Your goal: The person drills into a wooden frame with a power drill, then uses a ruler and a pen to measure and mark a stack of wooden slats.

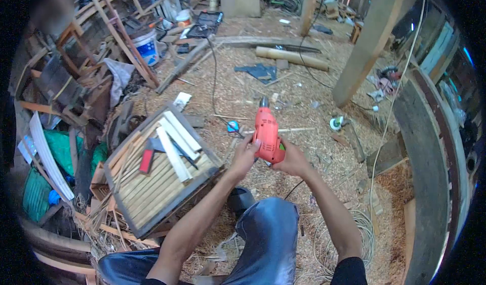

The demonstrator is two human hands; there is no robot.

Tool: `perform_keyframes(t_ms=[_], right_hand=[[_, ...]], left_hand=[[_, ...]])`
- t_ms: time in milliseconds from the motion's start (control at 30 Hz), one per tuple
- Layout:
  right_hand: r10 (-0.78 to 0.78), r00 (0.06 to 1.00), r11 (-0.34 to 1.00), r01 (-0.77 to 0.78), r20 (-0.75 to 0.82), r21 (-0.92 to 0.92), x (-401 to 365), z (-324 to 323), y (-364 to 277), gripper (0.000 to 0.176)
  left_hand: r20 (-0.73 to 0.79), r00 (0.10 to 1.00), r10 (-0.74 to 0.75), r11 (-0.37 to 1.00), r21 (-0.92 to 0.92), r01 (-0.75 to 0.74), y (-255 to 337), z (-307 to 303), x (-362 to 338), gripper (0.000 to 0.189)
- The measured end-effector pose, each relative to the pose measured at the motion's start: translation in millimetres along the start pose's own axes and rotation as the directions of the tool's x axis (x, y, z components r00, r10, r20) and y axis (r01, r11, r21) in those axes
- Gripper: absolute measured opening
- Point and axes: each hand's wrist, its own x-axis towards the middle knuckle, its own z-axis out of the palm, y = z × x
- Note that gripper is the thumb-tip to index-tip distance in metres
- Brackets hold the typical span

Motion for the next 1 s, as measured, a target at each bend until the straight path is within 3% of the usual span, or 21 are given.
perform_keyframes(t_ms=[67,100,167,233,267,300,400,467,500,533,567,633,700,733,800,867,967,1000], right_hand=[[0.056,0.998,0.998,-0.056,0.013,0.003,-9,26,43,0.095],[0.119,0.992,0.993,-0.12,0.029,0.015,-14,43,66,0.096],[0.197,0.979,0.98,-0.199,0.053,0.029,-20,75,104,0.097],[0.263,0.958,0.957,-0.244,0.118,-0.157,-25,106,130,0.096],[0.276,0.952,0.955,-0.255,0.131,-0.151,-26,118,140,0.096],[0.271,0.952,0.957,-0.249,0.146,-0.152,-28,129,147,0.094],[0.235,0.957,0.966,-0.21,0.173,-0.148,-28,144,135,0.088],[0.242,0.952,0.945,-0.188,0.185,-0.268,-19,171,159,0.104],[0.159,0.981,0.953,-0.122,0.115,-0.278,-20,186,171,0.099],[0.153,0.981,0.954,-0.115,0.116,-0.279,-18,192,177,0.099],[0.205,0.967,0.933,-0.145,0.154,-0.33,-15,195,181,0.096],[0.24,0.952,0.912,-0.155,0.188,-0.381,-12,207,200,0.094],[0.166,0.984,0.908,-0.126,0.069,-0.398,-4,215,223,0.061],[0.124,0.989,0.913,-0.084,0.075,-0.398,8,200,209,0.061],[0.191,0.963,0.977,-0.167,0.191,-0.132,33,145,153,0.047],[-0.038,0.993,0.985,0.055,0.108,-0.164,57,95,100,0.038],[-0.063,0.985,0.995,0.075,0.162,-0.066,92,30,-16,0.038],[-0.152,0.975,0.971,0.178,0.162,-0.158,98,20,-50,0.037]], left_hand=[[-0.045,0.973,-0.228,0.974,-0.023,0.227,-46,11,-6,0.041],[-0.038,0.975,-0.221,0.975,-0.016,0.22,-100,7,-3,0.04],[-0.062,0.977,-0.202,0.978,0.04,0.205,-154,3,-17,0.04],[-0.09,0.979,-0.185,0.976,0.098,0.194,-189,-5,-28,0.04],[-0.1,0.966,-0.24,0.938,0.232,0.257,-205,-14,-33,0.039],[-0.119,0.949,-0.293,0.878,0.358,0.316,-216,-22,-40,0.039],[-0.082,0.881,-0.465,0.797,0.394,0.457,-178,-26,-47,0.044],[-0.112,0.88,-0.461,0.762,0.458,0.458,-200,-35,-52,0.044],[-0.026,0.915,-0.402,0.81,0.456,0.369,-230,-45,-50,0.045],[0.061,0.941,-0.333,0.852,0.446,0.273,-245,-51,-48,0.046],[0.056,0.944,-0.327,0.854,0.446,0.269,-243,-50,-46,0.046],[-0.049,0.88,-0.472,0.78,0.441,0.443,-231,-35,-42,0.041],[-0.081,0.905,-0.418,0.737,0.552,0.39,-186,-16,-36,0.037],[-0.027,0.93,-0.367,0.802,0.497,0.331,-168,-11,-34,0.035],[0.062,0.974,-0.219,0.91,0.373,0.181,-138,-4,-30,0.032],[0.08,0.995,-0.067,0.961,0.272,0.043,-80,1,-27,0.029],[0.027,0.991,0.13,0.92,0.369,-0.131,33,-24,-33,0.027],[-0.004,0.98,0.199,0.875,0.452,-0.176,60,-39,-37,0.026]])
